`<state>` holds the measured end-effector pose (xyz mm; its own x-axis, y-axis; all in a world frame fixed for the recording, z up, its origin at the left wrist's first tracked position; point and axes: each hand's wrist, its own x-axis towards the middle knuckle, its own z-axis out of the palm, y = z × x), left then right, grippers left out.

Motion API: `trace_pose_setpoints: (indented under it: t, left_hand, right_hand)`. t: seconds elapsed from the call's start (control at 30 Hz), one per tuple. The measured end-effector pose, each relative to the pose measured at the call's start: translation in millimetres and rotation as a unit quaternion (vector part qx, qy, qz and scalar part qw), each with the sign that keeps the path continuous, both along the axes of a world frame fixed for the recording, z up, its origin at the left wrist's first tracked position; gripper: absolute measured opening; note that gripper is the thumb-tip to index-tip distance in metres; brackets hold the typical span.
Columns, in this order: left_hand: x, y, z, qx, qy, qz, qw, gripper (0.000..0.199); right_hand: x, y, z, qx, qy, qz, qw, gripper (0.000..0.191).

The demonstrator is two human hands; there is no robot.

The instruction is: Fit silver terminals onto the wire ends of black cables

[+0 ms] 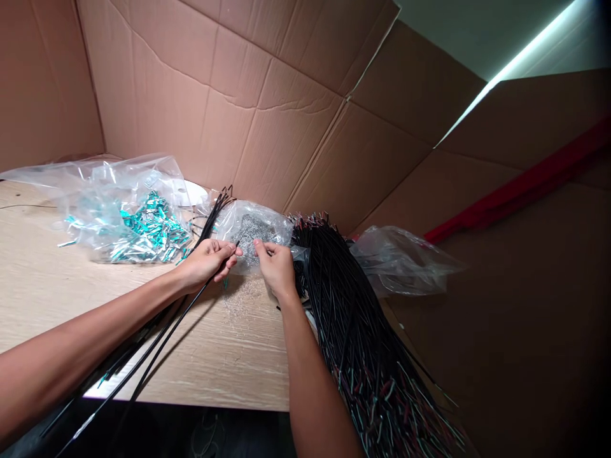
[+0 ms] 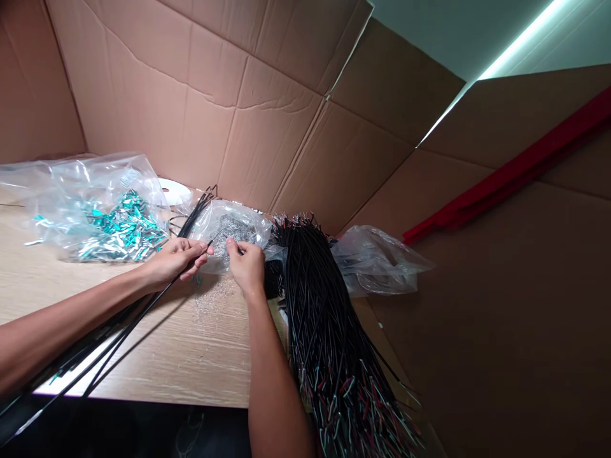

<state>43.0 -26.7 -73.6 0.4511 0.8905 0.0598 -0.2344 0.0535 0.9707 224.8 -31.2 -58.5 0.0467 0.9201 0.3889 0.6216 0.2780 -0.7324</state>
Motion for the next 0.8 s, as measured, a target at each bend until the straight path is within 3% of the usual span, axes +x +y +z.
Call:
trace_pose_setpoints:
  t: [0.17, 0.3, 0.5, 0.8]
  left_hand:
    - [-3, 2, 2.9, -0.017, -0.006, 0.002, 1.0, 0.041]
    - [-5, 5, 1.6, -0.025, -0.016, -0.011, 0.999, 0.039]
    - [-5, 3, 3.8, -0.039, -0.024, -0.027, 0.999, 0.032]
    - [2, 8, -6.2, 0.003, -0.008, -0.032, 0.999, 0.055]
  right_hand:
    - [10, -4, 6.4, 0.039, -0.063, -0.015, 0.997, 0.04]
    - [11, -6, 8.1, 0.034, -0.12, 0.033, 0.992, 0.032]
    - [0, -8, 8.0, 0.051, -0.083, 0.038, 0.995, 0.034]
    - [-4, -6, 5.5, -0.001, -0.054, 0.066, 0.996, 0.043]
